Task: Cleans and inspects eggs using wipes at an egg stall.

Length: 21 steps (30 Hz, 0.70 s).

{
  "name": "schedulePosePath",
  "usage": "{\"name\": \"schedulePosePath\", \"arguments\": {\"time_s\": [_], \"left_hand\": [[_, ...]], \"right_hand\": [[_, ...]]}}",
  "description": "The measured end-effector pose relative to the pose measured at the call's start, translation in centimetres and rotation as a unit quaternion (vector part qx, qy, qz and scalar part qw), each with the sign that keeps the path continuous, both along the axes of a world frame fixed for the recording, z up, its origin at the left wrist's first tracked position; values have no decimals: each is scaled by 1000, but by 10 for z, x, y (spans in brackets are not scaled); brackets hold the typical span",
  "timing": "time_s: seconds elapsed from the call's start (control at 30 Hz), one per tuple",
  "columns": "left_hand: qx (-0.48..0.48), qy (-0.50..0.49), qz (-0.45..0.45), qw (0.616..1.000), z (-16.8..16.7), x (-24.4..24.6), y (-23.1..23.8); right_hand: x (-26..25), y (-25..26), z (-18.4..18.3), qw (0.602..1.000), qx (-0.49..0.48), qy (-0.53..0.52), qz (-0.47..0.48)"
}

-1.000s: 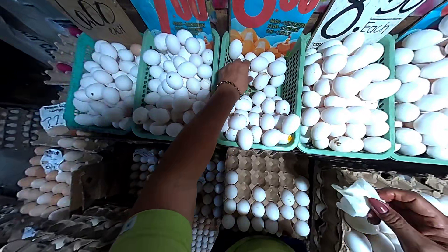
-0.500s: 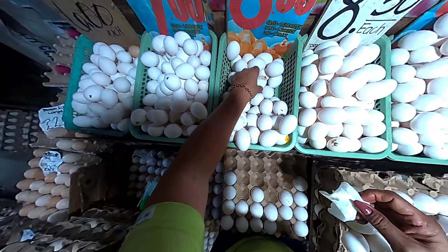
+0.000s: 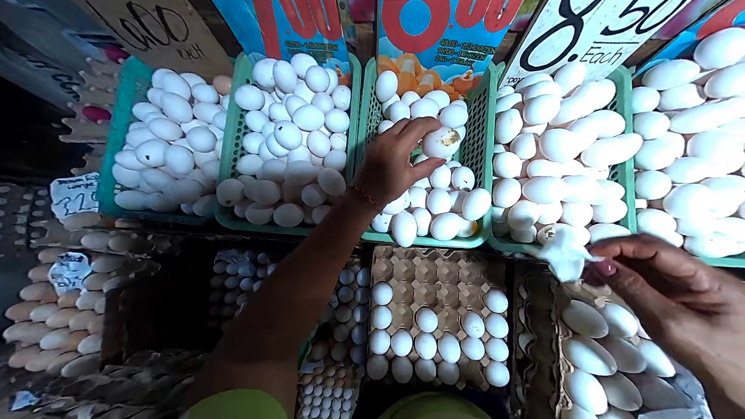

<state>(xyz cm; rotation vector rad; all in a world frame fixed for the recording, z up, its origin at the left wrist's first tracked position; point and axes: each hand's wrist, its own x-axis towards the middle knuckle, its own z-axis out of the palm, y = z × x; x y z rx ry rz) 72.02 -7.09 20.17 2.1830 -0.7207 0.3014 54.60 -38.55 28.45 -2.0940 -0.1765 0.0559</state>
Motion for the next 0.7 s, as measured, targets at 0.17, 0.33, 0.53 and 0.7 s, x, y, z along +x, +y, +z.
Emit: {"name": "schedulePosePath", "arguments": {"time_s": [0.17, 0.33, 0.53, 0.7], "left_hand": [[-60, -10, 41, 997, 14, -39, 7], [-133, -54, 78, 987, 12, -62, 12], [-212, -111, 59, 969, -3, -75, 11], [-267, -147, 58, 951, -9, -86, 7]], "right_hand": [[62, 45, 8, 994, 91, -56, -26], [88, 84, 6, 976, 207, -57, 44], [102, 112, 4, 920, 390, -34, 5], [105, 111, -3, 866, 492, 66, -62]]}}
